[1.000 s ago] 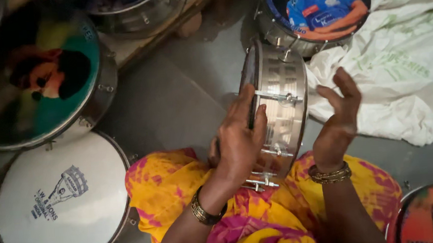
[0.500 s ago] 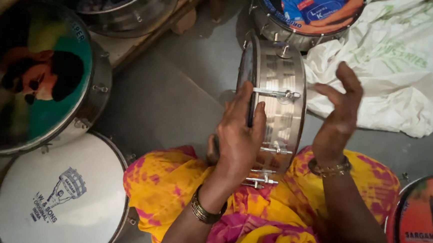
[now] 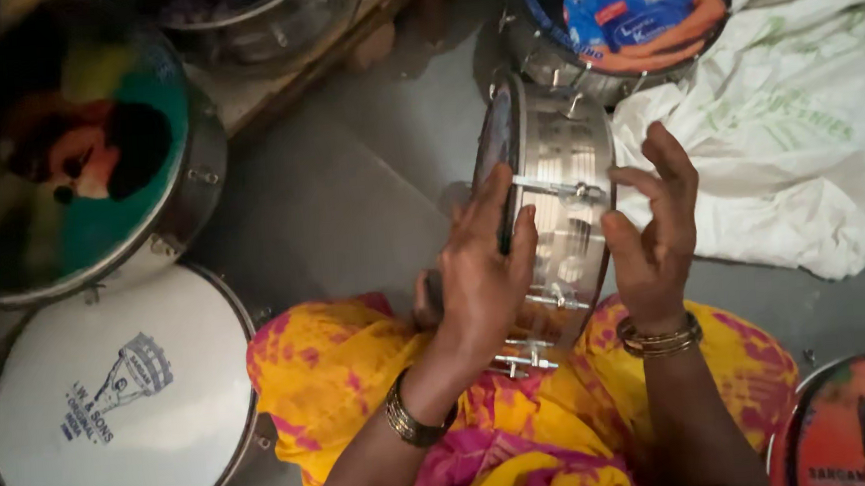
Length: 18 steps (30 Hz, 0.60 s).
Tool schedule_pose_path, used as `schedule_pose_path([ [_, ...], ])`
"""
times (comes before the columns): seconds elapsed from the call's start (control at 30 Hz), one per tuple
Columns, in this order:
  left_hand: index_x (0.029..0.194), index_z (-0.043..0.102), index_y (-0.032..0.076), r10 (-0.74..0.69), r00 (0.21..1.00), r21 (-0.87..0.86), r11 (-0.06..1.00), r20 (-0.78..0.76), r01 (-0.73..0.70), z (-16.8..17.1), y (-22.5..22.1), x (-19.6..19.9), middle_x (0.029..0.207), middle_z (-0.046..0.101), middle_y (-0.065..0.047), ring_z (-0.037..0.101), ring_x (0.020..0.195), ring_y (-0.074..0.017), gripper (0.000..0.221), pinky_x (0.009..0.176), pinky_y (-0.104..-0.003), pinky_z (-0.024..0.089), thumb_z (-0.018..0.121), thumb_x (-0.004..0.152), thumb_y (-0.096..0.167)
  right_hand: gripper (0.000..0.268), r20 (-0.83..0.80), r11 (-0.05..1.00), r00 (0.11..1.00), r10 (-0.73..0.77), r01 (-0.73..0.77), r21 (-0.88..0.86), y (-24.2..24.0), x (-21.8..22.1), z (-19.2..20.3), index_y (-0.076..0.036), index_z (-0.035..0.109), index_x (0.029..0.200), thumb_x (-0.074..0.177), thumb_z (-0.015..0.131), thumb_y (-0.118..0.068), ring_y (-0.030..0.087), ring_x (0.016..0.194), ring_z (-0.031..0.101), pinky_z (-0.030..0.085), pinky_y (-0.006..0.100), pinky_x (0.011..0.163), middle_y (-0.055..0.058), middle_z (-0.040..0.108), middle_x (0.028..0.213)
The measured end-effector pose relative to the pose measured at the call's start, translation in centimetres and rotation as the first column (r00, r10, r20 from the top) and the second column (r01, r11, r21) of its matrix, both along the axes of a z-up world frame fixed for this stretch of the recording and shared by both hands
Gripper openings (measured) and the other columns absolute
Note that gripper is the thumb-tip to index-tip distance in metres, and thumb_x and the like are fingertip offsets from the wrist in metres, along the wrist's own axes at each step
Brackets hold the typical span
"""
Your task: The person is fitting a metal rim onto a drum shell and inserting small screws into the lugs by hand.
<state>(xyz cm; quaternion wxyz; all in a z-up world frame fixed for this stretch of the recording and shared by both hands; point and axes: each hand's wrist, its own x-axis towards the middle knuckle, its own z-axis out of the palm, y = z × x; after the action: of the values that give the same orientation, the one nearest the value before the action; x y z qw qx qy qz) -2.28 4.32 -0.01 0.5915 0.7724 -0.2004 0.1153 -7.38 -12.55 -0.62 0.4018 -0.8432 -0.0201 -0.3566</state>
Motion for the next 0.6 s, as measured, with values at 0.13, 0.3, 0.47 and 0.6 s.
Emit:
schedule_pose_path([
  [0.13,0.140,0.058,-0.004,0.008,0.999,0.031,0.999,0.041,-0.009,-0.1,0.0,-0.4,0.137,0.065,-0.024,0.064,0.129,-0.0408,0.043,0.116,-0.053,0.043,0.064,0.102,0.015,0.018,-0.053,0.988,0.998,0.036,-0.028,0.150,0.3,0.4,-0.4,-0.002,0.063,0.115,0.104,0.064,-0.016,0.028,0.145,0.047,0.045,0.040,0.115,0.017,0.047,0.155],
  [0.3,0.140,0.059,-0.003,-0.005,1.000,0.015,1.000,0.027,0.004,0.0,-0.3,-1.1,0.135,0.067,-0.023,0.067,0.127,-0.0389,0.043,0.118,-0.053,0.042,0.065,0.102,0.016,0.013,-0.040,0.944,0.999,0.002,0.011,0.329,0.1,0.8,-0.6,-0.003,0.063,0.119,0.108,0.056,-0.006,0.022,0.138,0.053,0.044,0.036,0.118,0.012,0.054,0.154],
  [0.47,0.139,0.059,-0.003,-0.022,0.999,-0.023,0.999,0.028,0.023,-0.2,-0.4,-0.9,0.135,0.067,-0.024,0.067,0.127,-0.0396,0.043,0.119,-0.051,0.044,0.065,0.102,0.016,0.016,0.022,0.953,0.991,0.135,-0.136,0.272,0.1,-0.3,-0.6,0.002,0.057,0.117,0.104,0.061,-0.007,0.024,0.144,0.047,0.041,0.037,0.120,0.015,0.044,0.153],
  [0.6,0.140,0.058,-0.004,-0.022,1.000,-0.025,0.999,0.015,0.023,-0.2,-0.5,-0.7,0.135,0.066,-0.024,0.066,0.127,-0.0398,0.044,0.117,-0.050,0.045,0.064,0.102,0.016,0.011,-0.084,0.968,0.996,-0.001,0.022,0.249,0.1,0.1,-0.8,0.001,0.062,0.113,0.104,0.058,-0.004,0.023,0.131,0.059,0.048,0.037,0.115,0.014,0.057,0.147],
])
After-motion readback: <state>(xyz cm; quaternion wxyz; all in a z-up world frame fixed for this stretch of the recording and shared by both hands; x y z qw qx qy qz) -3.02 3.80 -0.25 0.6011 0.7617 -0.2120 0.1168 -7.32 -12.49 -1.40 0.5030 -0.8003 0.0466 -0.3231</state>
